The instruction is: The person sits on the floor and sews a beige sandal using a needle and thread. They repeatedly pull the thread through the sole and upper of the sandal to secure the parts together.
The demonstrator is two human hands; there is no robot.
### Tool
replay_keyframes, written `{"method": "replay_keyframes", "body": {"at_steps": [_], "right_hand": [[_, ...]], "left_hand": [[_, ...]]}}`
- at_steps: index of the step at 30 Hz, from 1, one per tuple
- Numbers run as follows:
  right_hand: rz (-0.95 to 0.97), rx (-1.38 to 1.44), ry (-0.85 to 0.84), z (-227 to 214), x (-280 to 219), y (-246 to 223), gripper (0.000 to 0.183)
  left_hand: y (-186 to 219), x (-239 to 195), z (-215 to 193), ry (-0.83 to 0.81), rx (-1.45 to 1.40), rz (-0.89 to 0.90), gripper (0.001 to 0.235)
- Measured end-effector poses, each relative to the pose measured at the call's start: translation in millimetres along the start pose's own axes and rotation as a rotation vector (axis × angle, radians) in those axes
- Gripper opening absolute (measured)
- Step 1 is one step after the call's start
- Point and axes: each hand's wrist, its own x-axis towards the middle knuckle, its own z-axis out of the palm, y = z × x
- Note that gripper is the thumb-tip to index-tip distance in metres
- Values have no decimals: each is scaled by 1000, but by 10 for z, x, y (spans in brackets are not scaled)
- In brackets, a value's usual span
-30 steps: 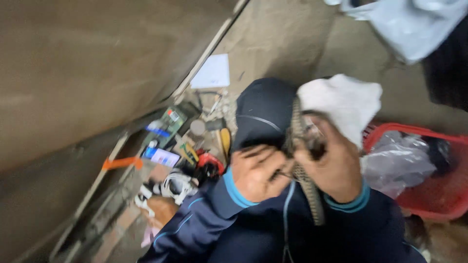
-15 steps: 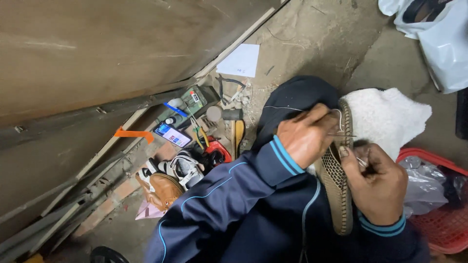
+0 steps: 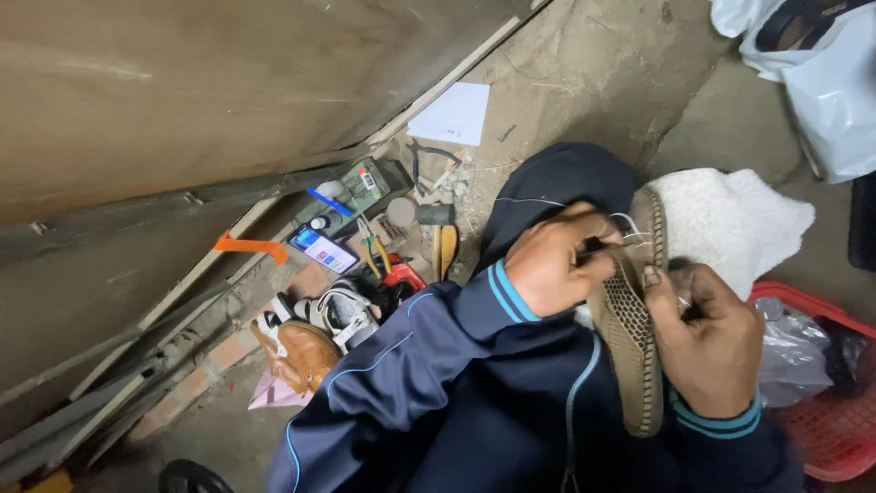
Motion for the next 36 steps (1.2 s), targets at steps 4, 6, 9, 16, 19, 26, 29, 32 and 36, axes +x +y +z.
{"method": "replay_keyframes", "body": {"at_steps": [4,6,9,16,19,26,29,32,36], "right_hand": [[16,-52,35,27,-2,166,34],[-14,120,54,32,8,195,18],[6,111,71,29,8,212,22],[53,153,87,-33,-2,202,25],[31,162,88,-59,6,187,32],[-11,185,107,-68,39,173,36],[-19,173,115,-63,41,202,39],[-15,143,108,-62,43,207,41],[-11,85,102,-77,59,164,40]], "left_hand": [[16,26,-21,-46,-8,40,26],[87,94,-73,-15,59,-51,22],[158,80,-66,15,196,-70,21],[178,84,34,-2,304,-21,20],[157,107,109,31,340,65,19],[235,169,246,111,450,194,13],[165,172,305,116,473,222,8],[172,163,290,117,453,234,5],[359,126,218,84,303,150,8]]}}
